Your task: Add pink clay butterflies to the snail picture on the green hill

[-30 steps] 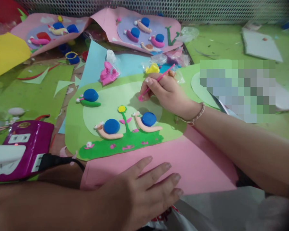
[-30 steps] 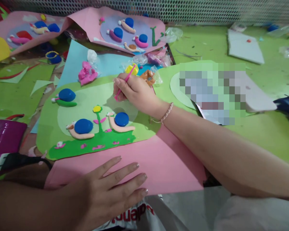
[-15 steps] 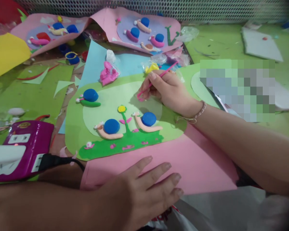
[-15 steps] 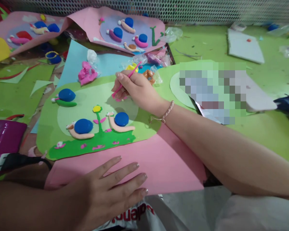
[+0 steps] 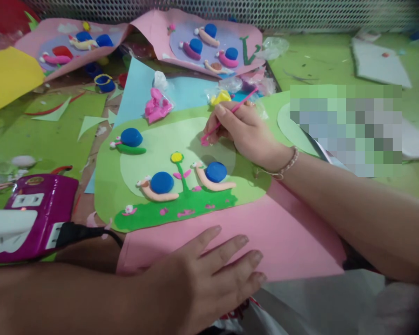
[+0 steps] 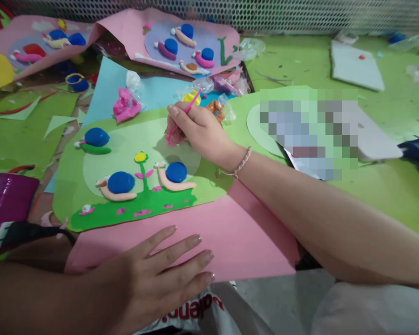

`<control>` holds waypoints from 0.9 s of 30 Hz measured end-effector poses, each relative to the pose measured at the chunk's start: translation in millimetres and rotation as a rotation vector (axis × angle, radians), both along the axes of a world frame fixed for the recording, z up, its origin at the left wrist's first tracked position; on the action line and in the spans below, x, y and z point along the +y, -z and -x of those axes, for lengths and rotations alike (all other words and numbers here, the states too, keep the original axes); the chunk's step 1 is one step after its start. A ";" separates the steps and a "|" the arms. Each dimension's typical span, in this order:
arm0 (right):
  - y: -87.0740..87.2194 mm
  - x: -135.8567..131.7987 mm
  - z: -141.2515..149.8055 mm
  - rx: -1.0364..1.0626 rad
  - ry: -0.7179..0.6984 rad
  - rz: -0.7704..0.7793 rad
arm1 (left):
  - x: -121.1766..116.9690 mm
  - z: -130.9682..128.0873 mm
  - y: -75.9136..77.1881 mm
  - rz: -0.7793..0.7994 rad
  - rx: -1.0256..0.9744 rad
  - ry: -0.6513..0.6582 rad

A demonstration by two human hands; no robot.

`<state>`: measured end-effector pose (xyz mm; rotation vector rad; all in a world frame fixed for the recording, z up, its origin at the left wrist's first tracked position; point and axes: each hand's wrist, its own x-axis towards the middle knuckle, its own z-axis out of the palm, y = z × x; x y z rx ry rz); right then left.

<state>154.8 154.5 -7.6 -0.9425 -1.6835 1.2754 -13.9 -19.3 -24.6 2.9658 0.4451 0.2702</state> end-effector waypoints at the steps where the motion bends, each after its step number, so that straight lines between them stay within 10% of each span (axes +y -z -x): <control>1: 0.0 0.1 -0.2 -0.011 -0.003 -0.001 | -0.1 -0.2 0.0 -0.005 -0.004 -0.003; 27: -2.6 -2.3 -0.9 0.014 -0.028 0.003 | -1.1 -1.8 1.7 -0.011 -0.034 -0.024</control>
